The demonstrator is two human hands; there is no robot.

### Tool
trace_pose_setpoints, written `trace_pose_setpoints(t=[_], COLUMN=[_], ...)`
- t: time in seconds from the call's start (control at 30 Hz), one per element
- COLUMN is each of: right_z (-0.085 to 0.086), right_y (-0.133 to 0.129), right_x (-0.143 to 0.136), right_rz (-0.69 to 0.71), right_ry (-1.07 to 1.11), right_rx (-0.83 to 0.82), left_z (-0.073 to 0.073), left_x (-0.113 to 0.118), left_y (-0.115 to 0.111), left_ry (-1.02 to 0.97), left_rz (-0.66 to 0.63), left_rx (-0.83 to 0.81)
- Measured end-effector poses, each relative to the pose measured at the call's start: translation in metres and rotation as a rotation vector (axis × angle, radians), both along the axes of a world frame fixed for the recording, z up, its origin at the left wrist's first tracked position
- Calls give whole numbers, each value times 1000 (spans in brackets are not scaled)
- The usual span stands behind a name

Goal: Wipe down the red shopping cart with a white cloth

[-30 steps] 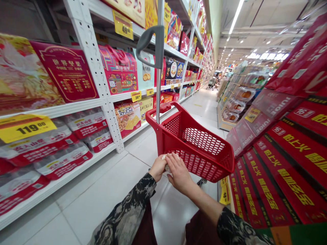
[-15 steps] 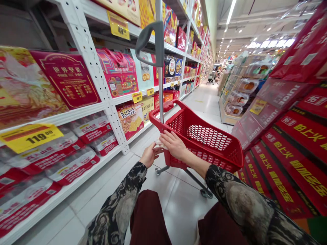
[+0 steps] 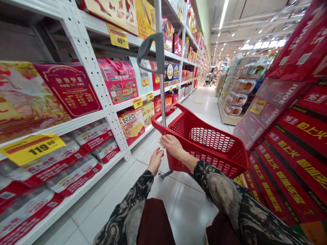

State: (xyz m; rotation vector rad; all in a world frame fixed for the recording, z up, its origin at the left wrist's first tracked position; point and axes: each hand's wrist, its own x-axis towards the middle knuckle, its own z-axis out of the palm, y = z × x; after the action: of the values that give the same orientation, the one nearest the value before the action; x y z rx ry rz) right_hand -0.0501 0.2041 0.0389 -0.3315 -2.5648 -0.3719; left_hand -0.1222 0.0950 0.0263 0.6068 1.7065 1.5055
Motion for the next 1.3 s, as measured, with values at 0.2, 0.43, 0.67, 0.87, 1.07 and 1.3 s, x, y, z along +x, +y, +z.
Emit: trace_pose_setpoints(t=[0.2,0.43,0.67,0.87,1.07,1.3], right_z=[9,3,10,15,-49,-45], right_y=[-30,-25,-1,25,20,4], right_x=[17,36,19,0,15,42], right_rz=[-92,226,177,99,105,118], right_ry=[57,-174,-74,15,-165,-133], right_rx=[-252,-12,79,119,52,-48], left_z=[14,6,4,-20,-28,-14], left_x=[12,-4,-23,-27,-7,8], left_y=[21,18,18,8,-4,3], left_ry=[-485,-567,-278,450,1072,1171], left_rz=[118,3,7,30,-149,-206], left_rx=[408,169,20,-63,-232,-283])
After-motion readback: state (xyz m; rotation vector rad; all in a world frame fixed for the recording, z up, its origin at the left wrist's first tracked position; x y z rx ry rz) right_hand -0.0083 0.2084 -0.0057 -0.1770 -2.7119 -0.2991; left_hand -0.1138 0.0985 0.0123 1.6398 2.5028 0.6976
